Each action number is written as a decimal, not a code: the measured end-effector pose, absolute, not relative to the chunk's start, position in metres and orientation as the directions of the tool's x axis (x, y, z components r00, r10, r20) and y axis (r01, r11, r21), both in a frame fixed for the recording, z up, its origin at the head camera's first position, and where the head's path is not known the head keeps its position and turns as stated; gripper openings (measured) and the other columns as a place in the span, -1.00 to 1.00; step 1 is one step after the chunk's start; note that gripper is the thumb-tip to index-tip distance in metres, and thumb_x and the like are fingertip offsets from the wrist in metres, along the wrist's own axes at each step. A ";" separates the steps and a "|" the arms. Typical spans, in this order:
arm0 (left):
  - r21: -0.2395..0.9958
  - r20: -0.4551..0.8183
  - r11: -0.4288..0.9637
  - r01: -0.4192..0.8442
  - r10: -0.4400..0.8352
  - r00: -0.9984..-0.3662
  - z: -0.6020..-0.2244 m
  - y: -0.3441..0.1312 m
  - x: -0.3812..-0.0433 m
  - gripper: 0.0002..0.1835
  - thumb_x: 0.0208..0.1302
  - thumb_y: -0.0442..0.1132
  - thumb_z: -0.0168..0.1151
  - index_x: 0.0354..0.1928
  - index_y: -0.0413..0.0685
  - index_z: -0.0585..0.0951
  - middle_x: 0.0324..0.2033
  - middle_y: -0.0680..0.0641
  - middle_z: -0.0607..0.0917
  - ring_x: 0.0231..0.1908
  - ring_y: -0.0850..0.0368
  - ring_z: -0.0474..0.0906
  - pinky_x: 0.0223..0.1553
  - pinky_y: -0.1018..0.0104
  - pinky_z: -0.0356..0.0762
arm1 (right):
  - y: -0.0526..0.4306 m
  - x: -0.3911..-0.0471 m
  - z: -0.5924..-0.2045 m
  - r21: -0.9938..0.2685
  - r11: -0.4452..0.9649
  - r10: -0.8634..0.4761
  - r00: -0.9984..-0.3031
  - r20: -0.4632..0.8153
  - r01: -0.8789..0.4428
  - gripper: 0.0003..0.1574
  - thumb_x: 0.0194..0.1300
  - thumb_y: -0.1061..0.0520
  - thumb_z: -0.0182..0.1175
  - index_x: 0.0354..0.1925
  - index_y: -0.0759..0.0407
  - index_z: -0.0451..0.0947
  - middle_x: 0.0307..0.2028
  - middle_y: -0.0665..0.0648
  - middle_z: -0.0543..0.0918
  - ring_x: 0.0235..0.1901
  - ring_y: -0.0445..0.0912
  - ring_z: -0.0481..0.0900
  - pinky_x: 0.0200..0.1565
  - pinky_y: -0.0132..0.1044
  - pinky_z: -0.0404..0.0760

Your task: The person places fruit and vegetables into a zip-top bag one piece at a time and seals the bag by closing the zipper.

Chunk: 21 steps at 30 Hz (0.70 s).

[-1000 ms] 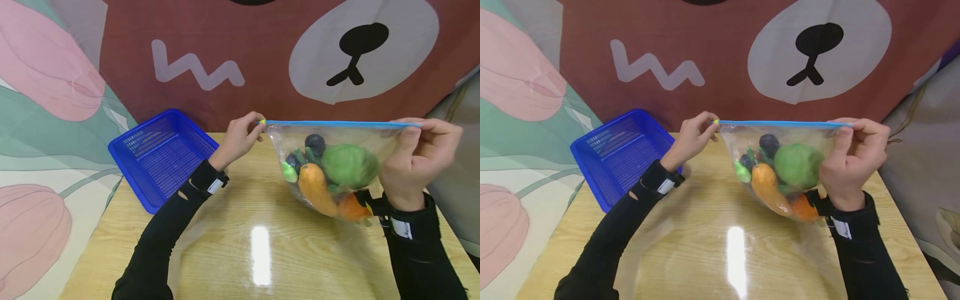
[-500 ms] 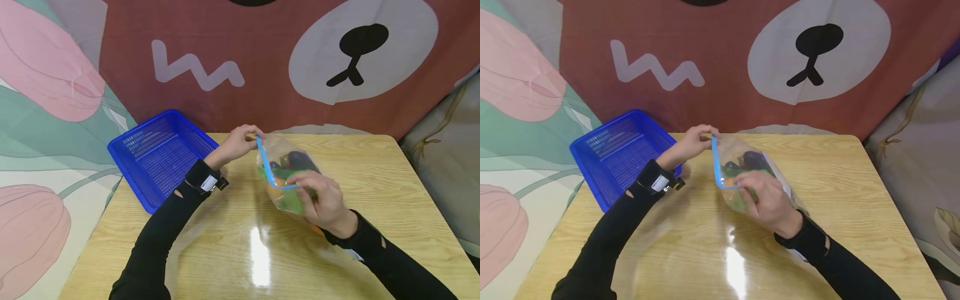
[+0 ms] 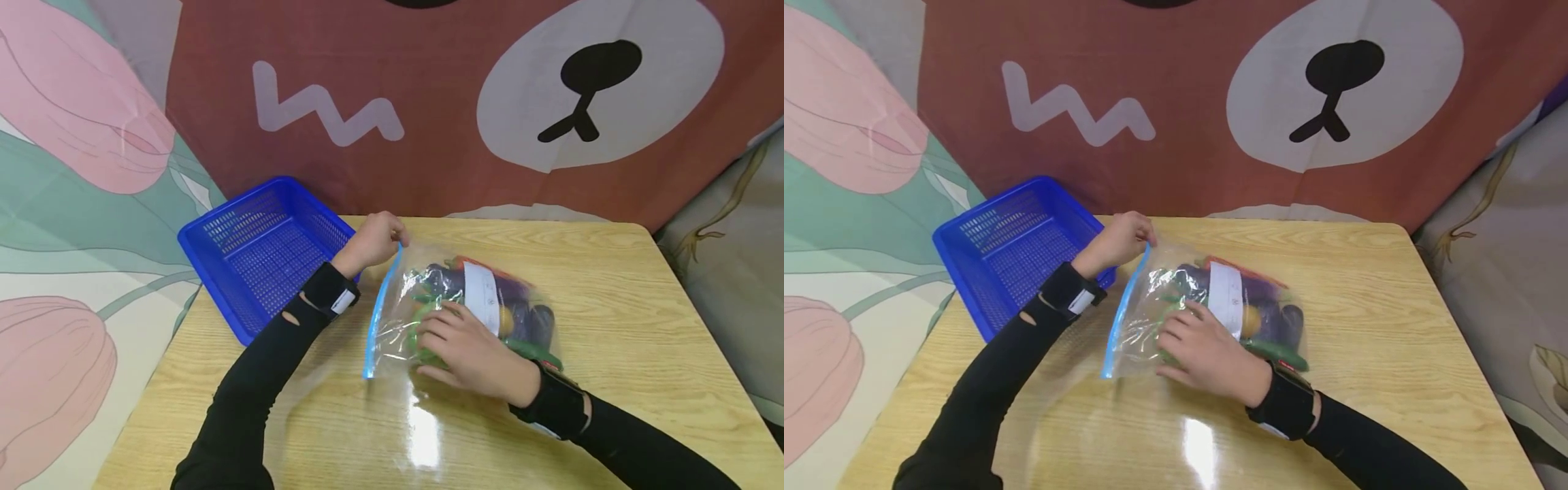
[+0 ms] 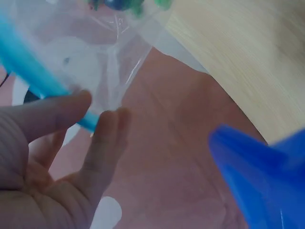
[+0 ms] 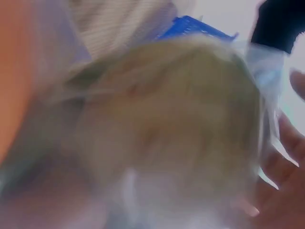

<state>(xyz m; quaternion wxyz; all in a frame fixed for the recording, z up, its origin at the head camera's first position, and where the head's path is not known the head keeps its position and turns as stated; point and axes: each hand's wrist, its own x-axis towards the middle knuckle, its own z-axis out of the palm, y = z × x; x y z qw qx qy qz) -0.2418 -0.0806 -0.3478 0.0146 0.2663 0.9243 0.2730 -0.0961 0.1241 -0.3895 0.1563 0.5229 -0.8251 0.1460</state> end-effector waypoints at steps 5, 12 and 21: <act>0.256 -0.035 0.785 0.565 0.591 -0.806 -0.355 -0.088 -0.241 -0.67 -0.04 -0.62 0.06 -0.45 -0.13 0.73 -0.31 -0.06 0.70 -0.14 -0.01 0.56 -0.09 0.23 0.50 | 0.128 -0.095 -0.395 -0.084 0.450 -0.860 -0.456 0.229 -0.889 -0.74 0.06 0.04 0.41 -0.30 0.00 0.53 0.02 0.07 0.56 0.18 0.06 0.36 0.17 0.26 0.21; 0.102 -0.192 0.845 0.525 0.535 -0.823 -0.358 -0.095 -0.239 -0.60 0.10 -0.55 0.05 -0.19 0.02 0.73 0.21 -0.20 0.42 0.18 -0.23 0.35 0.18 -0.04 0.28 | 0.130 -0.099 -0.399 -0.118 0.424 -0.870 -0.440 0.224 -0.898 -0.73 0.04 0.11 0.42 -0.31 0.01 0.52 0.05 0.07 0.55 0.19 0.05 0.35 0.16 0.24 0.24; 0.154 -0.244 0.886 0.436 0.462 -0.853 -0.342 -0.109 -0.209 -0.52 0.38 -0.09 0.06 0.30 0.01 0.41 0.36 -0.32 0.15 0.33 -0.32 0.02 0.26 -0.18 0.05 | 0.148 -0.105 -0.381 -0.287 0.543 -0.738 -0.611 0.286 -0.790 -0.73 0.21 -0.04 0.28 -0.21 0.07 0.53 0.22 0.23 0.41 0.31 0.16 0.19 0.23 0.30 0.00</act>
